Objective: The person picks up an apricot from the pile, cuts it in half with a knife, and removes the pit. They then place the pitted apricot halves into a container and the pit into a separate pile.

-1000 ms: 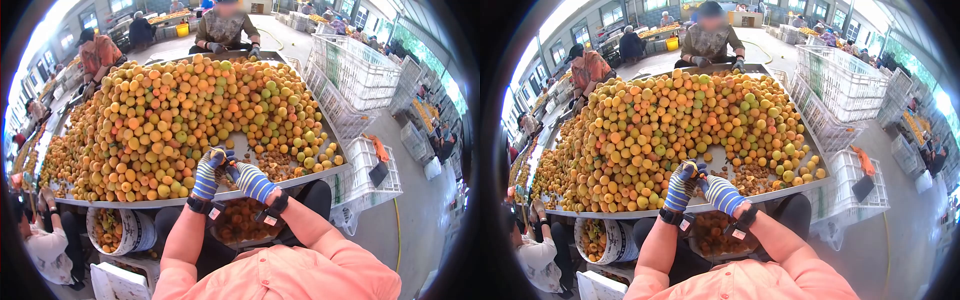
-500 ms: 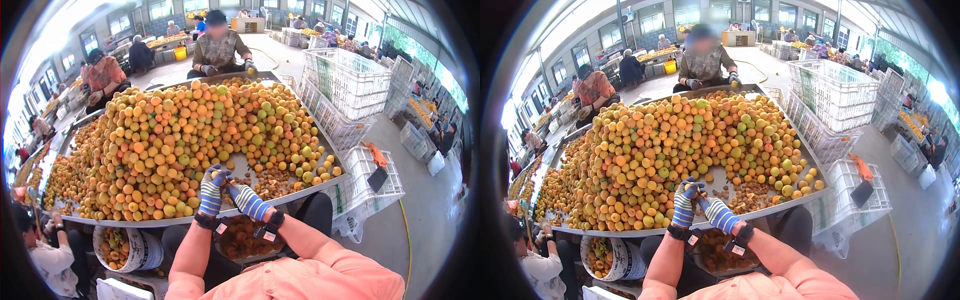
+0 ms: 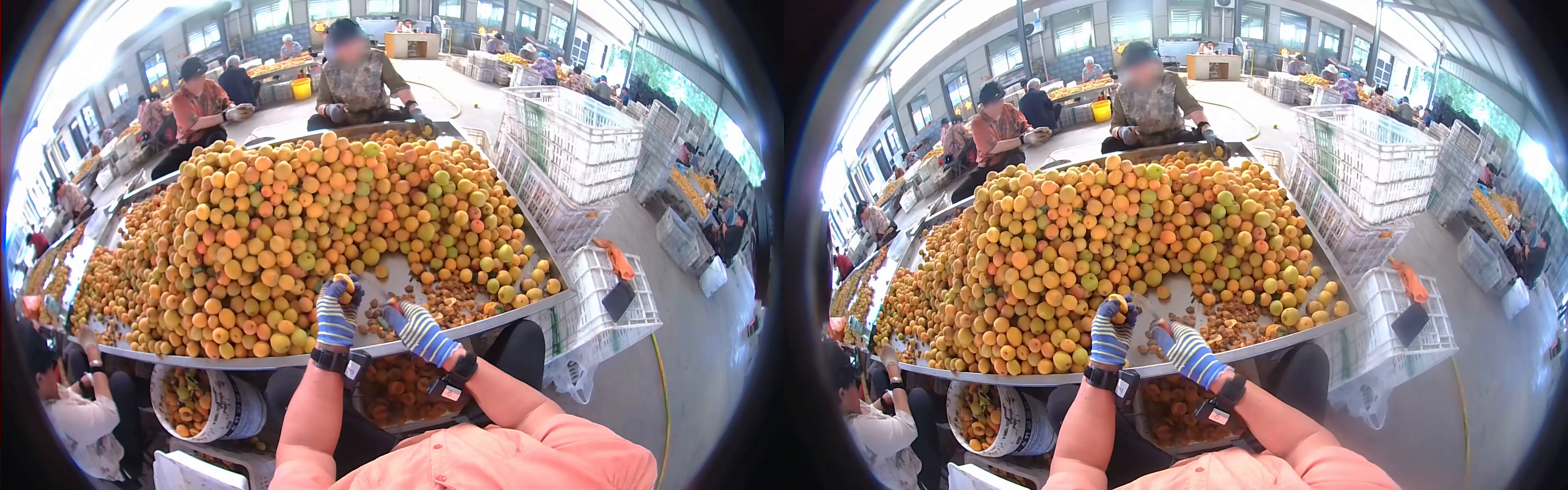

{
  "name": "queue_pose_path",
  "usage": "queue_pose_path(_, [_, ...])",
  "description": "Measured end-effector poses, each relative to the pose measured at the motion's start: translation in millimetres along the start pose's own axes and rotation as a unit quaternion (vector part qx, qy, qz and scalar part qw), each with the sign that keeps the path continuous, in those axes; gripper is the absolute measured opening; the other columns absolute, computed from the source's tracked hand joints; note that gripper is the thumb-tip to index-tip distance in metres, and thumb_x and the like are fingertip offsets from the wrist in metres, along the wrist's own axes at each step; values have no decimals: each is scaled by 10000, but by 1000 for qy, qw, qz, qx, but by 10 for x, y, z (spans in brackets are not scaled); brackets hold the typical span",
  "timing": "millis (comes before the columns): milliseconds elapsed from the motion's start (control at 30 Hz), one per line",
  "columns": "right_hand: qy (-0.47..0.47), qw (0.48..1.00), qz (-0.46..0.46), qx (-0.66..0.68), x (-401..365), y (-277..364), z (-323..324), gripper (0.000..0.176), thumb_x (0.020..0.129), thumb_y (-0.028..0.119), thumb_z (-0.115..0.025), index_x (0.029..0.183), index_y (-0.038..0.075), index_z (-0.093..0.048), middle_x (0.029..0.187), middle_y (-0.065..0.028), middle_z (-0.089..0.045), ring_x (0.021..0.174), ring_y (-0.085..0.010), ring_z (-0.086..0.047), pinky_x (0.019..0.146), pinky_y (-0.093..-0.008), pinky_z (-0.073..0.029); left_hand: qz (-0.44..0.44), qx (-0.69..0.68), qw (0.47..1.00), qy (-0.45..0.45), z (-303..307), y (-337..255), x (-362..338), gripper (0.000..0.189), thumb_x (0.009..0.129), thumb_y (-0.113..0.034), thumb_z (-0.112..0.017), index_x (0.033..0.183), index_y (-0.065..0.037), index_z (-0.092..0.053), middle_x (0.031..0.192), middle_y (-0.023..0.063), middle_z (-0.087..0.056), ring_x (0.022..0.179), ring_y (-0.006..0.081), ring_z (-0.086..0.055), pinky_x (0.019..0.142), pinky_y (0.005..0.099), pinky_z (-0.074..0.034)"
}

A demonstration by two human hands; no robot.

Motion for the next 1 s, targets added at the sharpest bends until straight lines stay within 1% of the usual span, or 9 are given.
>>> queue_pose_path(67, [-61,996,2,-59,42,16,146,279,846,254,-648,865,-19,-591,729,-214,-626,693,-352,-624,600,-372,-467,-28,38,999,4,-63,53,-52,201,805,-79,-586,995,-19,-557,885,112,-601,739,217,-607,696,314,-553])
queue_pose_path(133, [-48,989,3,-141,137,274,210,382,848,363,-630,864,-14,-572,754,-221,-628,721,-370,-625,618,-398,-484,-44,187,981,24,-226,136,-161,251,786,-27,-594,1030,-26,-536,902,92,-603,751,176,-608,685,275,-546])
queue_pose_path(233, [-19,984,31,-172,280,210,186,433,847,408,-613,903,-18,-565,769,-232,-628,729,-387,-619,628,-424,-484,-170,405,897,44,-250,312,-179,306,768,5,-596,1062,-28,-520,937,48,-579,799,105,-571,692,218,-514])
queue_pose_path(400, [-9,980,60,-191,320,133,186,366,838,333,-627,912,-20,-564,784,-240,-627,734,-391,-616,643,-427,-485,-81,288,952,74,-324,286,-323,379,720,-32,-520,1097,1,-499,1010,91,-551,908,149,-542,819,268,-475])
queue_pose_path(500, [-66,989,42,-124,288,98,225,335,823,307,-649,865,-13,-562,753,-227,-617,718,-397,-605,629,-428,-475,30,4,992,120,-161,373,-167,364,746,-72,-521,1102,-7,-489,1037,143,-550,957,261,-572,825,364,-525])
queue_pose_path(633, [-95,988,17,-120,292,-39,186,331,826,307,-640,845,-15,-568,733,-237,-602,704,-406,-586,616,-432,-459,24,-97,989,107,-342,247,-243,414,751,-38,-484,1161,17,-457,1228,231,-521,1144,336,-508,1038,426,-374])
queue_pose_path(733, [-64,985,-5,-159,281,-160,78,321,832,297,-625,853,-19,-573,744,-236,-606,715,-413,-587,631,-439,-463,-10,-74,994,76,-376,248,-266,416,821,-55,-416,1232,8,-411,1244,211,-522,1160,316,-503,1049,410,-358])
queue_pose_path(867, [-40,993,-35,-106,242,-146,-28,286,842,262,-609,871,-21,-572,754,-232,-614,746,-402,-604,653,-431,-477,27,-56,995,74,-371,334,-307,324,877,-200,-484,1140,-12,-511,1169,181,-565,1095,285,-538,980,409,-425])
queue_pose_path(1000, [-66,987,70,-132,170,-72,-34,273,827,221,-634,911,-28,-558,782,-220,-635,756,-387,-622,655,-409,-494,81,-87,992,36,-216,459,-237,298,892,-270,-500,1056,-27,-552,1025,133,-615,979,267,-579,902,391,-472])
Point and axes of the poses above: each hand's wrist, its own x-axis towards the middle knuckle, its own z-axis out of the back of the hand, y = z × x, the point moved 4 cm from there along x, towards the middle knuckle
